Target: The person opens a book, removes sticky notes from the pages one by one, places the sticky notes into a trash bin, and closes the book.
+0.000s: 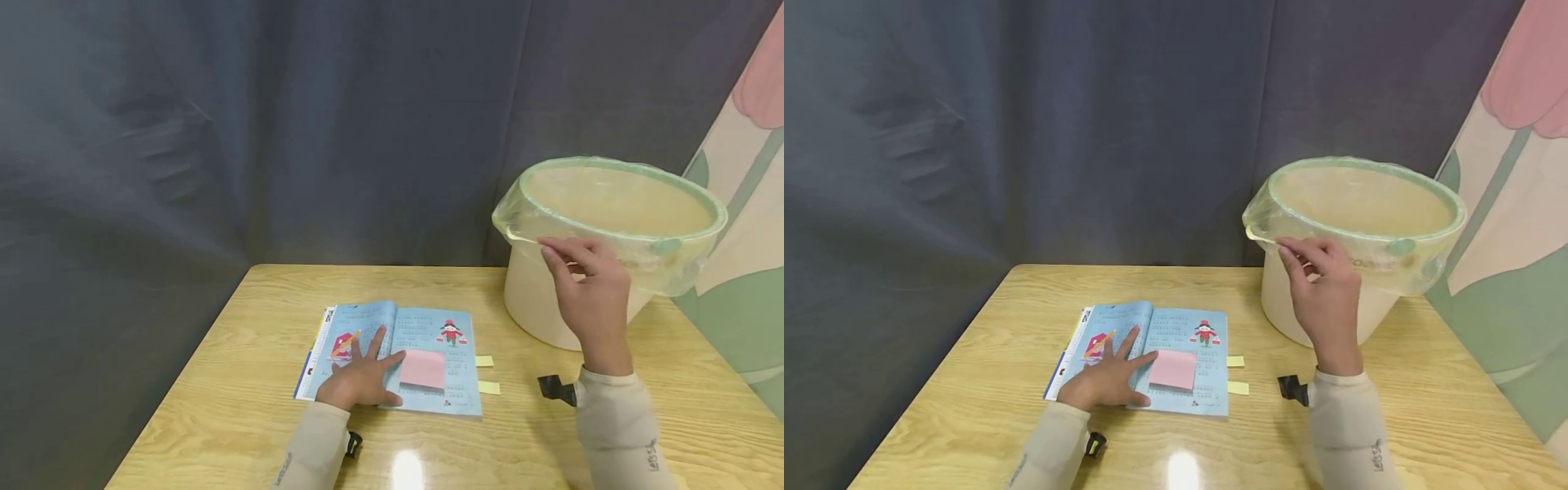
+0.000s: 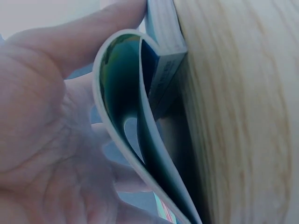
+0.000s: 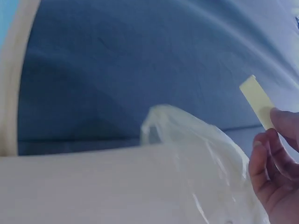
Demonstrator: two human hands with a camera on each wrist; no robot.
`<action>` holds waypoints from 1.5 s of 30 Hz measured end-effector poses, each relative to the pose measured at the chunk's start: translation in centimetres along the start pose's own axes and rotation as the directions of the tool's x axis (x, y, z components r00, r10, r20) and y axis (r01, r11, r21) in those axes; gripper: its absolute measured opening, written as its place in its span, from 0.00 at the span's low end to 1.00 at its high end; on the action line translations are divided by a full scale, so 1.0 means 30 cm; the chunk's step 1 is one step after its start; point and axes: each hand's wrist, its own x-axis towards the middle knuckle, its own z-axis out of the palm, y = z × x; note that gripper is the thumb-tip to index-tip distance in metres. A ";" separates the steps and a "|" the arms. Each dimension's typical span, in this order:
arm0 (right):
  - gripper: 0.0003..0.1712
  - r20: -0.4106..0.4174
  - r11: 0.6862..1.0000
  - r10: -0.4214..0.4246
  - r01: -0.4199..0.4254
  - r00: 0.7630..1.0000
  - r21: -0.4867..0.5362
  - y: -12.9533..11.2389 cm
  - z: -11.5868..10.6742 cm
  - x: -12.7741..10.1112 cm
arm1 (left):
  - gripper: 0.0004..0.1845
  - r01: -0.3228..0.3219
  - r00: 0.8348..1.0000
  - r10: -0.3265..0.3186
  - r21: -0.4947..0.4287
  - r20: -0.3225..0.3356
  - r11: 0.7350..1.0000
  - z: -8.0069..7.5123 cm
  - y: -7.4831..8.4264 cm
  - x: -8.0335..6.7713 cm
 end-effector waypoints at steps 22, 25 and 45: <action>0.07 -0.543 0.971 0.118 -0.211 0.832 -0.113 0.054 -0.124 0.056 | 0.43 0.019 1.000 -0.019 -0.028 -0.001 0.999 0.004 -0.015 -0.065; 0.07 -0.563 0.963 0.109 -0.227 0.819 -0.144 0.053 -0.134 0.057 | 0.43 0.002 1.000 -0.002 -0.037 -0.004 0.999 0.002 -0.008 -0.064; 0.11 -0.612 0.956 0.042 -0.210 0.790 -0.206 0.058 -0.153 0.117 | 0.43 0.001 1.000 -0.001 -0.049 0.001 0.999 -0.008 0.024 -0.074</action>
